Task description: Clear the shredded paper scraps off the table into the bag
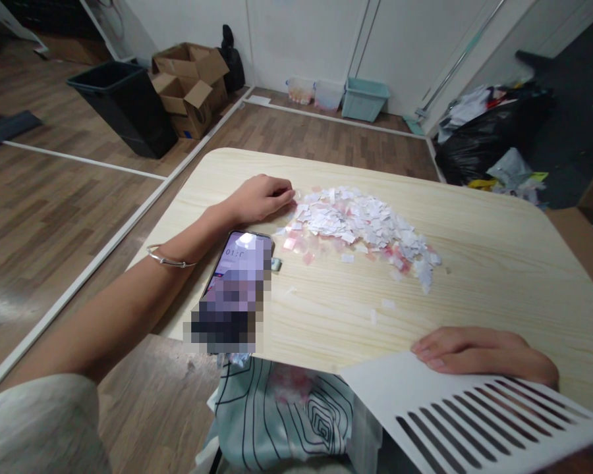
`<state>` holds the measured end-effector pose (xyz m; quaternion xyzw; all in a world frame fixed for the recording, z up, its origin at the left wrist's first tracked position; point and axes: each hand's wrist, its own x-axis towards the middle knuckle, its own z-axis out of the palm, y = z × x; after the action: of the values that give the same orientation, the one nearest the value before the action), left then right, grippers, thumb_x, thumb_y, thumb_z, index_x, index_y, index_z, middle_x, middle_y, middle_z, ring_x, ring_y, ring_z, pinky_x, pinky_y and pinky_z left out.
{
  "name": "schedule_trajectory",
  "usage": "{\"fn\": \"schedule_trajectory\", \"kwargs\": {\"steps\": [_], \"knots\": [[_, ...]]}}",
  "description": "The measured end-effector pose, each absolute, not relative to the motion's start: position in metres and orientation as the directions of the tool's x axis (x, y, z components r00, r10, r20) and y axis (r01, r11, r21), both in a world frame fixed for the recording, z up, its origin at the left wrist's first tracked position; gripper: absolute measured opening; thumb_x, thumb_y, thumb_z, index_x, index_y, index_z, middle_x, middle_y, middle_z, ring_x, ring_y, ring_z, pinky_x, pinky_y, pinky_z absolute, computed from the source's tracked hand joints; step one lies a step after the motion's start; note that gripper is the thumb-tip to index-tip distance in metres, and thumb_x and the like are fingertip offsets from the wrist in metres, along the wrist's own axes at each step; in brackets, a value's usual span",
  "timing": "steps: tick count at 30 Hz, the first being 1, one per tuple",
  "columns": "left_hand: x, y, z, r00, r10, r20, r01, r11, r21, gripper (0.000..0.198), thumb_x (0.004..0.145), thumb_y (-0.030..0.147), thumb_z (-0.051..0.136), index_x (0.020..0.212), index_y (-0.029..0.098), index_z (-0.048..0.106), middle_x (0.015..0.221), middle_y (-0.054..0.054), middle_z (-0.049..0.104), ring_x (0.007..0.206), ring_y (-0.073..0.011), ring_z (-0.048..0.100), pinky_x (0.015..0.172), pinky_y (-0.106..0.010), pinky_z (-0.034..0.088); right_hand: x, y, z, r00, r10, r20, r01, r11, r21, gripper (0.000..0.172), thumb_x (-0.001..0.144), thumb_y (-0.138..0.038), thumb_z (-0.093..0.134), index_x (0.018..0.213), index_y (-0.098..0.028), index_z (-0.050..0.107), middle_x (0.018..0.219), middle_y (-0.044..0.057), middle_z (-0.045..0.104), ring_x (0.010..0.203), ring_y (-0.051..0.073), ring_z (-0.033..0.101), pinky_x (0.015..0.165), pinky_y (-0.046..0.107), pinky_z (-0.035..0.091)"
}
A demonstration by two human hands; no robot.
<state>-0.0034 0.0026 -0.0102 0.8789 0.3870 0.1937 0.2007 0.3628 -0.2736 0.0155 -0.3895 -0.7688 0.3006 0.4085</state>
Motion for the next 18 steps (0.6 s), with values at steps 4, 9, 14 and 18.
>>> {"fn": "schedule_trajectory", "kwargs": {"steps": [4, 9, 14, 18], "knots": [[-0.0036, 0.0035, -0.0119, 0.625, 0.756, 0.195, 0.600, -0.625, 0.500, 0.036, 0.103, 0.043, 0.055, 0.074, 0.022, 0.063, 0.065, -0.002, 0.062, 0.061, -0.0186, 0.051, 0.064, -0.036, 0.033, 0.3578, -0.2762, 0.0150, -0.369, 0.848, 0.381, 0.325, 0.502, -0.802, 0.033, 0.108, -0.064, 0.073, 0.110, -0.040, 0.096, 0.082, 0.003, 0.092, 0.066, 0.029, 0.090, 0.062, 0.033, 0.077], [-0.0040, 0.0044, -0.0131, 0.624, 0.758, 0.190, 0.601, -0.621, 0.503, 0.036, 0.103, 0.042, 0.056, 0.077, 0.021, 0.067, 0.068, -0.004, 0.066, 0.062, -0.0186, 0.052, 0.065, -0.035, 0.034, 0.3570, -0.2749, 0.0151, -0.405, 0.842, 0.355, 0.307, 0.491, -0.815, 0.030, 0.108, -0.061, 0.075, 0.114, -0.041, 0.096, 0.082, 0.003, 0.092, 0.068, 0.030, 0.091, 0.062, 0.034, 0.077], [-0.0036, 0.0041, -0.0120, 0.622, 0.761, 0.187, 0.609, -0.619, 0.496, 0.037, 0.102, 0.045, 0.055, 0.076, 0.021, 0.066, 0.066, -0.003, 0.063, 0.062, -0.0193, 0.052, 0.065, -0.035, 0.035, 0.3620, -0.2734, 0.0179, -0.399, 0.842, 0.364, 0.314, 0.498, -0.808, 0.027, 0.107, -0.059, 0.077, 0.120, -0.043, 0.095, 0.085, 0.003, 0.093, 0.070, 0.030, 0.091, 0.063, 0.033, 0.076], [-0.0031, 0.0036, -0.0111, 0.623, 0.761, 0.178, 0.611, -0.616, 0.497, 0.037, 0.102, 0.045, 0.053, 0.077, 0.021, 0.066, 0.066, -0.003, 0.064, 0.062, -0.0192, 0.052, 0.065, -0.035, 0.034, 0.3631, -0.2743, 0.0165, -0.392, 0.842, 0.371, 0.343, 0.508, -0.790, 0.023, 0.106, -0.054, 0.081, 0.119, -0.041, 0.095, 0.089, 0.005, 0.094, 0.073, 0.030, 0.092, 0.068, 0.032, 0.077]]}}
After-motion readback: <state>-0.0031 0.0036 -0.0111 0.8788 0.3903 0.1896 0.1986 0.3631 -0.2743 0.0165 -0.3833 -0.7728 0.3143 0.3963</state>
